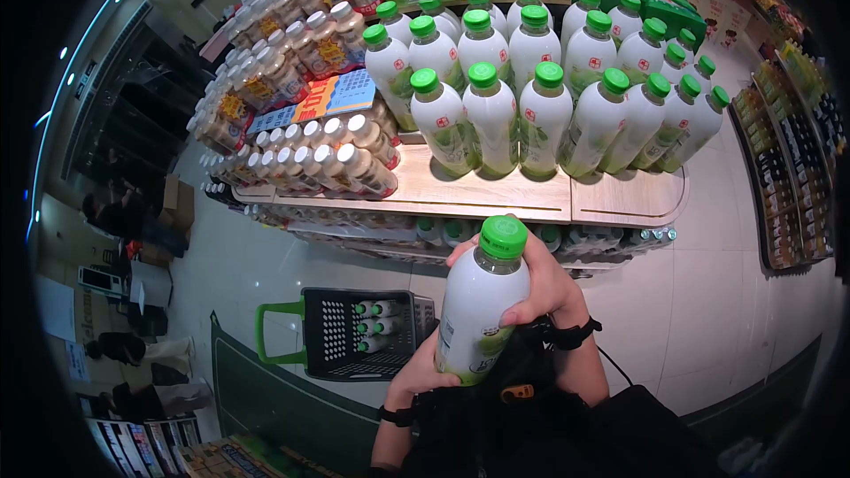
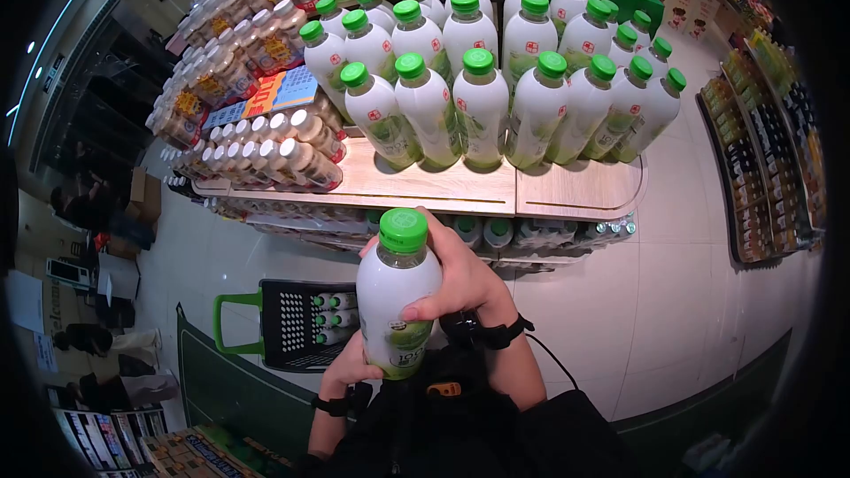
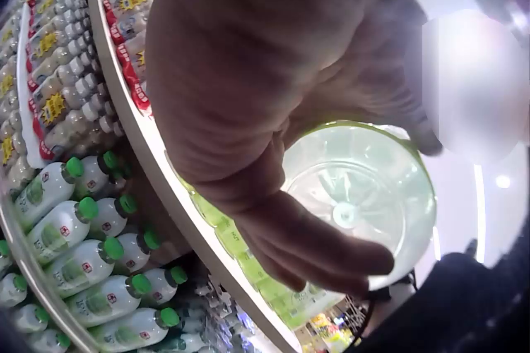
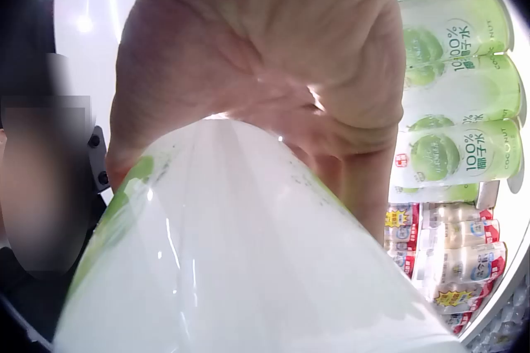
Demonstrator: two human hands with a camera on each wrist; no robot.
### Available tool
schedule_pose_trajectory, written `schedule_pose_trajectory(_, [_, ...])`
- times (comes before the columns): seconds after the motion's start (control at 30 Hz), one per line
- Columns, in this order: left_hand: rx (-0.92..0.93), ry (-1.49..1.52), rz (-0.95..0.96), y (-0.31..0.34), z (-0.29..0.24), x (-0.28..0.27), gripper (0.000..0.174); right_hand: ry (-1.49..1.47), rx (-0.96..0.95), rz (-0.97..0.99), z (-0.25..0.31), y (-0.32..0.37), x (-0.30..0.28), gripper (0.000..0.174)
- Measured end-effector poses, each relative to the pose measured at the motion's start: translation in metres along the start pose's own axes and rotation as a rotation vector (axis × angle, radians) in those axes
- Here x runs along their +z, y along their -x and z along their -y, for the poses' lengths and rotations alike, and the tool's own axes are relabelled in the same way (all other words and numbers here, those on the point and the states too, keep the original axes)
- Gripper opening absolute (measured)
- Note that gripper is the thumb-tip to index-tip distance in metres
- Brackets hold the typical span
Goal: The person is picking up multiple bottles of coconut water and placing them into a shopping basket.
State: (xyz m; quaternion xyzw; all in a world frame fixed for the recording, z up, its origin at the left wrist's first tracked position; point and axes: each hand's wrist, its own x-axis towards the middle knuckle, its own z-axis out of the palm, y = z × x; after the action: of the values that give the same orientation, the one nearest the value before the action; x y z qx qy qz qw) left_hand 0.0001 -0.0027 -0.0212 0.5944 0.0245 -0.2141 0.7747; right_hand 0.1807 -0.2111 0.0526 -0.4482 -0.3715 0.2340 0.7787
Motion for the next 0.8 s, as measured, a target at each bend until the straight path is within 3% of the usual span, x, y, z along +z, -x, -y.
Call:
schedule_pose_trajectory(0.13, [0.06,-0.105,-0.023,0.006,-0.023,0.006,0.117,-0.081,-0.027,-0.022,0.022,-0.005,0.018,0.09])
schedule_pose_trajectory(0.23, [0.184,-0.1,-0.078,0.005,-0.025,0.003,0.113,0.017,0.051,-0.123,0.042,-0.008,0.035,0.104])
schedule_pose_trajectory(0.3, [0.211,-0.09,-0.129,0.001,-0.042,0.015,0.108,0.48,0.093,-0.019,0.052,-0.01,0.046,0.119])
schedule_pose_trajectory(0.33, [0.345,-0.133,-0.363,-0.003,-0.051,0.025,0.108,0.533,0.211,0.034,0.048,-0.009,0.05,0.128])
schedule_pose_trajectory(0.37, [0.478,-0.17,-0.6,-0.005,-0.06,0.032,0.108,0.497,0.142,-0.012,0.04,-0.008,0.057,0.134])
schedule_pose_trajectory(0.4, [0.484,-0.169,-0.598,-0.005,-0.073,0.036,0.108,0.336,0.108,-0.065,0.03,-0.007,0.066,0.133])
schedule_pose_trajectory(0.47, [0.584,-0.558,-0.894,0.002,-0.093,0.039,0.11,0.093,0.041,-0.161,0.022,-0.009,0.081,0.128])
schedule_pose_trajectory(0.5, [0.583,-0.564,-0.901,0.009,-0.096,0.041,0.11,0.007,0.01,-0.209,0.021,-0.01,0.088,0.124])
schedule_pose_trajectory(0.53, [0.615,-0.575,-0.9,0.017,-0.099,0.042,0.108,-0.245,0.2,-0.278,0.03,-0.011,0.091,0.112])
schedule_pose_trajectory(0.63, [0.716,-0.419,-0.854,0.027,-0.103,0.044,0.113,-0.297,0.133,-0.272,0.029,-0.005,0.077,0.106])
schedule_pose_trajectory(0.7, [0.679,-0.084,-0.624,0.033,-0.103,0.045,0.115,-0.343,0.068,-0.263,0.016,-0.001,0.066,0.098])
schedule_pose_trajectory(0.73, [0.682,-0.085,-0.633,0.035,-0.098,0.045,0.115,-0.388,0.003,-0.264,0.013,0.001,0.062,0.091])
schedule_pose_trajectory(0.8, [0.468,-0.069,-0.448,0.035,-0.08,0.04,0.12,-0.377,0.011,-0.231,0.014,0.005,0.056,0.092])
